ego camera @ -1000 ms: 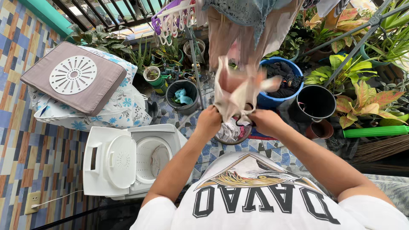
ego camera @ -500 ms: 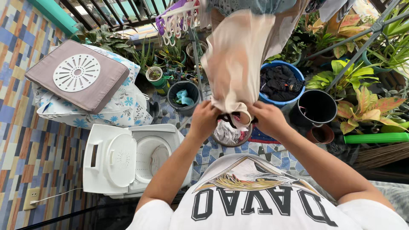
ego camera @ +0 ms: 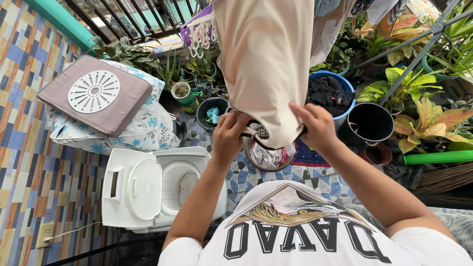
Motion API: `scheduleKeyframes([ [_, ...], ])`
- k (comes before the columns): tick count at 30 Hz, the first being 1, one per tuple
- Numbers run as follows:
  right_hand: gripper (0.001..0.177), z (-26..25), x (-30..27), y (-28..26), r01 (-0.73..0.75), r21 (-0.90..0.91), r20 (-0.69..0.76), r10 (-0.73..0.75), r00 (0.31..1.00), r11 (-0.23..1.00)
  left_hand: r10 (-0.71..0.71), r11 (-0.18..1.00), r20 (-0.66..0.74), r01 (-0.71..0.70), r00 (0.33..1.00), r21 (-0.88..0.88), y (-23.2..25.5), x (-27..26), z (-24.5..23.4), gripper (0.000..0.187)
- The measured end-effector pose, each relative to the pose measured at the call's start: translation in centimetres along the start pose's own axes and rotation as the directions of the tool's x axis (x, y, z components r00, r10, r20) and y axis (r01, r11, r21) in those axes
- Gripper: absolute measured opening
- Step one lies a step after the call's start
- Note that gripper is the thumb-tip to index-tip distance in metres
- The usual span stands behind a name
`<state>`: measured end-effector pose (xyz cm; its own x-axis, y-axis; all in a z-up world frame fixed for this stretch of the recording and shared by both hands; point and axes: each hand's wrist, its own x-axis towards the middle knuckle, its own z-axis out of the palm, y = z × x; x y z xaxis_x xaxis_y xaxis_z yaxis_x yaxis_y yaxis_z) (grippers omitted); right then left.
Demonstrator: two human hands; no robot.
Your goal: The person washes clothes in a small top-loading machine, removes them to shake and wring them out, and places them into a basket and a bucket.
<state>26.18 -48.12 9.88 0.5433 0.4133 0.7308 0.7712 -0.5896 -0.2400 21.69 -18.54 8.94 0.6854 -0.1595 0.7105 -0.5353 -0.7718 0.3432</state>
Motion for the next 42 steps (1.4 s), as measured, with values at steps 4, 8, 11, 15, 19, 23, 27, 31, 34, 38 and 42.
scheduleKeyframes([
  [4, 0.06, 5.4, -5.1, 1.6, -0.144, -0.089, 0.861, 0.149, 0.487, 0.986, -0.38, 0.894, 0.911, 0.317, 0.162, 0.316, -2.2, -4.3, 3.4, 0.045],
  [8, 0.064, -0.4, 0.2, 0.7, -0.146, -0.02, 0.484, 0.137, 0.864, 0.989, -0.311, 0.928, 0.48, 0.371, 0.82, -0.033, -1.1, 0.4, -1.3, 0.034],
  [11, 0.06, -6.1, 4.3, -0.5, -0.086, -0.027, -0.082, 0.083, 0.993, 0.996, -0.017, 0.998, -0.208, 0.005, 0.978, -0.055, 0.8, 4.5, -6.5, 0.039],
  [15, 0.065, -3.5, 3.5, -0.7, 0.111, -0.052, -0.217, -0.12, 0.969, 0.992, 0.143, 0.989, -0.259, -0.149, 0.955, -0.003, 1.9, 3.9, -4.3, 0.039],
  [19, 0.045, 3.4, -1.4, -1.0, -0.049, -0.252, 0.912, 0.254, 0.323, 0.966, -0.273, 0.956, 0.7, 0.265, 0.66, 0.124, -0.4, -2.7, 2.9, 0.04],
  [23, 0.052, 1.0, 0.7, -1.8, -0.116, -0.175, 0.782, 0.21, 0.586, 0.978, -0.228, 0.956, 0.577, 0.293, 0.784, -0.021, -1.2, -2.7, 1.2, 0.026],
  [27, 0.059, -5.8, 5.2, -3.5, -0.056, -0.022, -0.046, 0.055, 0.997, 0.998, -0.131, 0.987, -0.224, 0.106, 0.966, -0.118, 1.7, 2.6, -5.9, 0.009],
  [31, 0.069, -4.0, 4.0, -2.9, 0.123, 0.005, -0.319, -0.115, 0.941, 0.992, 0.108, 0.993, -0.343, -0.12, 0.933, -0.015, 2.4, 1.9, -5.7, 0.016],
  [34, 0.056, 1.3, -0.4, -1.3, -0.104, -0.052, 0.628, 0.113, 0.77, 0.993, -0.038, 0.998, 0.238, 0.025, 0.971, 0.055, -0.1, -3.1, -0.1, 0.031],
  [38, 0.04, 4.6, -4.3, 1.5, -0.31, -0.066, 0.878, 0.203, 0.435, 0.949, -0.319, 0.88, 0.72, 0.475, 0.616, -0.017, -3.4, -10.9, 3.9, 0.032],
  [42, 0.038, 3.8, -3.0, 1.1, -0.505, -0.015, 0.792, 0.318, 0.521, 0.863, -0.411, 0.708, 0.51, 0.617, 0.756, -0.345, -3.5, -10.6, 4.7, 0.034],
])
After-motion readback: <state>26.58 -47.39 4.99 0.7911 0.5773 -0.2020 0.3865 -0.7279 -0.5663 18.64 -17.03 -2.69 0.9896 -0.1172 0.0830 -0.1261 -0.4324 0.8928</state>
